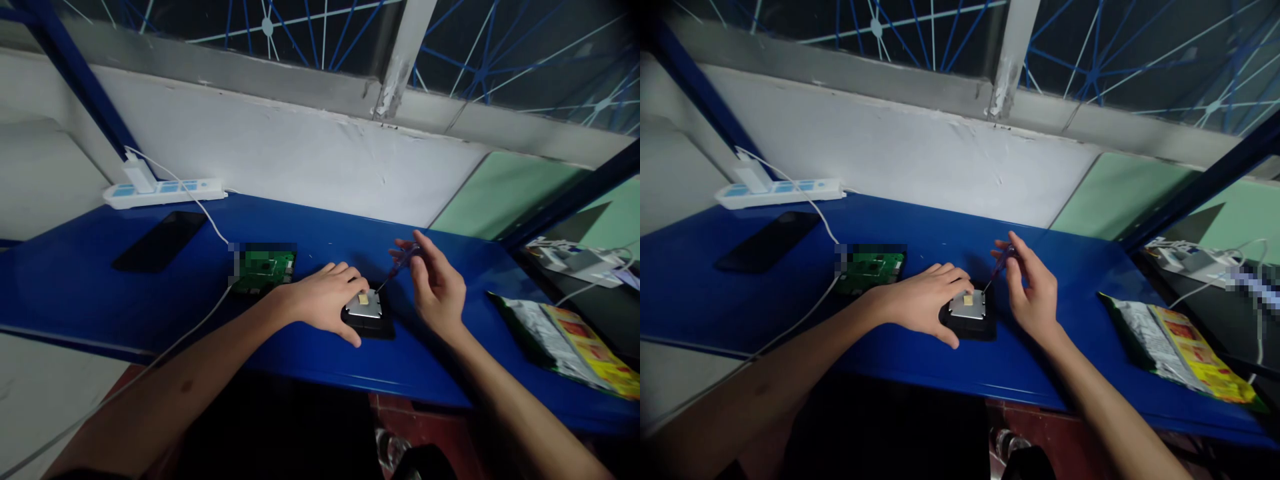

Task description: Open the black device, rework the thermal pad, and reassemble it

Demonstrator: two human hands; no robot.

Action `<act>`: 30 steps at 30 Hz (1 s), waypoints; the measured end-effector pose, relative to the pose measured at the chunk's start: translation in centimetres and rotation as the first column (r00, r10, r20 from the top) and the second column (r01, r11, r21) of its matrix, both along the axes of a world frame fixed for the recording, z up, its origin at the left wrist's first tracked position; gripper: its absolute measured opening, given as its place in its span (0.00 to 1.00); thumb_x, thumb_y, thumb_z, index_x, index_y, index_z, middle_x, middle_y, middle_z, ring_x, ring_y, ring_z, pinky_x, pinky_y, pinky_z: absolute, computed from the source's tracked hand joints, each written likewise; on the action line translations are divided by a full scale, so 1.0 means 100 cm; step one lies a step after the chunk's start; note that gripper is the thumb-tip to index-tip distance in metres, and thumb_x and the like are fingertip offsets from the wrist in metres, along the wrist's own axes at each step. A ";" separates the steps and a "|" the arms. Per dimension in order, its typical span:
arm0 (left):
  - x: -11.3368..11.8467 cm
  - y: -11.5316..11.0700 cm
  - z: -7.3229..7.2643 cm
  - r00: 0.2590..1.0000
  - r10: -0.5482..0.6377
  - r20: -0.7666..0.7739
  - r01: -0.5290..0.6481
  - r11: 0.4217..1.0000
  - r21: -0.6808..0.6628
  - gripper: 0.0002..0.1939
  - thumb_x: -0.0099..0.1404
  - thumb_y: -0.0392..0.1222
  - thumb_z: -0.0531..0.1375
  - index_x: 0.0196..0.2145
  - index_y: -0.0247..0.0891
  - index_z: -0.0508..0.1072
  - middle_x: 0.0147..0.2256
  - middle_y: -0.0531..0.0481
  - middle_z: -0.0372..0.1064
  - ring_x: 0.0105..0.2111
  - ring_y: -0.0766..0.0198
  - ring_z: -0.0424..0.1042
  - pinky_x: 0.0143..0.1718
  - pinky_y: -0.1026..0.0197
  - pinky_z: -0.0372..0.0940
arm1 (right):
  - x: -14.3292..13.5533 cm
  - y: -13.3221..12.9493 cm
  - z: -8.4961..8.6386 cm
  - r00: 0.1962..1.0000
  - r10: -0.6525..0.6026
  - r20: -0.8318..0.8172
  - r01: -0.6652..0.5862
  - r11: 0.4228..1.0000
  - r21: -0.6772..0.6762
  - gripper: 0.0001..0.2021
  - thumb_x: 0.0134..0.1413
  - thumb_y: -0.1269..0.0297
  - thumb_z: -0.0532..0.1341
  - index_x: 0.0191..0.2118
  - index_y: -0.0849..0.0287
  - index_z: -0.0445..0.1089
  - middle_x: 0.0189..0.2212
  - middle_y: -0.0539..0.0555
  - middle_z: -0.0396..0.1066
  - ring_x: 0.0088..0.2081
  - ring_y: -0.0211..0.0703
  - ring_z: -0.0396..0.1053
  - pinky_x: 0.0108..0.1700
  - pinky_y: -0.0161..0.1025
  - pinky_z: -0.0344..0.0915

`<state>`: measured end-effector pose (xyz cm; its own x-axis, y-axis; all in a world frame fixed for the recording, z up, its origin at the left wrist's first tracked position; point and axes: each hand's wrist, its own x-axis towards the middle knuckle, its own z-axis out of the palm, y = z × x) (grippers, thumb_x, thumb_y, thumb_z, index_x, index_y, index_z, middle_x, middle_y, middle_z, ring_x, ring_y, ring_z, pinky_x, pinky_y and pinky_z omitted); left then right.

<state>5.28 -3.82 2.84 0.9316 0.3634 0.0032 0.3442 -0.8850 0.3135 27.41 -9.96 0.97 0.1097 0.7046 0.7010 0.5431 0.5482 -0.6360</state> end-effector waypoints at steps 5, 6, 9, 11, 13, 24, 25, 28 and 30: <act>0.000 0.000 0.000 1.000 -0.004 -0.003 0.004 1.000 -0.016 0.43 0.55 0.70 0.66 0.57 0.37 0.66 0.56 0.41 0.64 0.55 0.46 0.62 0.56 0.47 0.57 | 0.003 0.002 0.002 0.996 -0.065 0.054 0.060 0.995 0.083 0.18 0.60 0.68 0.66 0.55 0.46 0.73 0.37 0.50 0.71 0.35 0.41 0.74 0.39 0.46 0.77; 0.000 0.000 0.000 1.000 -0.004 -0.002 0.003 1.000 -0.014 0.43 0.55 0.70 0.66 0.57 0.38 0.66 0.56 0.41 0.64 0.54 0.46 0.62 0.56 0.48 0.57 | 0.004 0.002 0.003 0.995 -0.078 0.067 0.071 0.993 0.093 0.17 0.58 0.68 0.67 0.53 0.47 0.74 0.36 0.50 0.70 0.34 0.40 0.73 0.38 0.45 0.76; 0.000 0.000 0.000 1.000 -0.001 0.002 0.001 1.000 -0.009 0.42 0.55 0.70 0.67 0.56 0.38 0.66 0.55 0.41 0.65 0.54 0.46 0.62 0.56 0.48 0.57 | 0.005 0.002 0.002 0.994 -0.080 0.078 0.074 0.994 0.082 0.16 0.59 0.67 0.66 0.52 0.47 0.74 0.38 0.51 0.70 0.36 0.41 0.73 0.39 0.45 0.76; 0.000 0.000 0.000 1.000 -0.001 0.003 0.001 1.000 -0.009 0.42 0.55 0.70 0.67 0.56 0.37 0.66 0.54 0.41 0.65 0.53 0.46 0.62 0.56 0.48 0.57 | 0.004 0.001 0.002 0.997 -0.046 0.062 0.042 0.997 0.057 0.16 0.61 0.66 0.64 0.54 0.47 0.73 0.42 0.53 0.71 0.40 0.43 0.75 0.40 0.47 0.77; 0.000 0.000 0.000 1.000 -0.004 0.007 0.004 1.000 -0.015 0.42 0.55 0.70 0.66 0.56 0.37 0.67 0.54 0.41 0.65 0.53 0.47 0.63 0.56 0.48 0.57 | 0.003 0.001 0.001 0.999 -0.003 0.037 0.002 0.999 0.032 0.18 0.63 0.65 0.62 0.57 0.46 0.70 0.47 0.55 0.71 0.43 0.45 0.76 0.41 0.48 0.78; -0.001 0.001 -0.001 1.000 -0.006 0.017 0.007 1.000 -0.027 0.41 0.56 0.71 0.65 0.56 0.39 0.66 0.56 0.40 0.65 0.55 0.45 0.63 0.57 0.47 0.56 | 0.002 -0.001 0.000 1.000 -0.014 0.019 0.015 1.000 -0.016 0.22 0.71 0.65 0.52 0.67 0.46 0.61 0.54 0.56 0.75 0.49 0.47 0.78 0.50 0.54 0.77; -0.001 0.001 -0.001 1.000 -0.007 0.019 0.007 1.000 -0.024 0.41 0.56 0.71 0.65 0.56 0.38 0.66 0.56 0.40 0.65 0.55 0.45 0.63 0.57 0.48 0.56 | 0.002 -0.001 0.000 0.999 -0.035 0.028 0.035 0.999 -0.002 0.21 0.70 0.66 0.53 0.65 0.46 0.63 0.51 0.55 0.76 0.47 0.46 0.78 0.50 0.53 0.77; -0.001 0.001 -0.001 1.000 -0.004 0.014 0.004 1.000 -0.016 0.41 0.56 0.70 0.66 0.55 0.38 0.66 0.56 0.40 0.65 0.55 0.45 0.63 0.56 0.48 0.56 | 0.001 0.000 0.002 0.998 -0.058 0.011 0.057 0.997 0.055 0.19 0.66 0.68 0.59 0.60 0.47 0.69 0.42 0.52 0.77 0.41 0.43 0.79 0.44 0.47 0.78; 0.000 0.001 0.000 1.000 -0.005 0.007 0.005 1.000 -0.014 0.41 0.56 0.70 0.66 0.56 0.38 0.66 0.56 0.39 0.65 0.55 0.45 0.62 0.56 0.48 0.56 | 0.001 0.001 0.003 0.999 -0.045 -0.003 0.045 0.996 0.082 0.16 0.64 0.69 0.61 0.55 0.48 0.71 0.39 0.51 0.75 0.37 0.41 0.79 0.40 0.43 0.78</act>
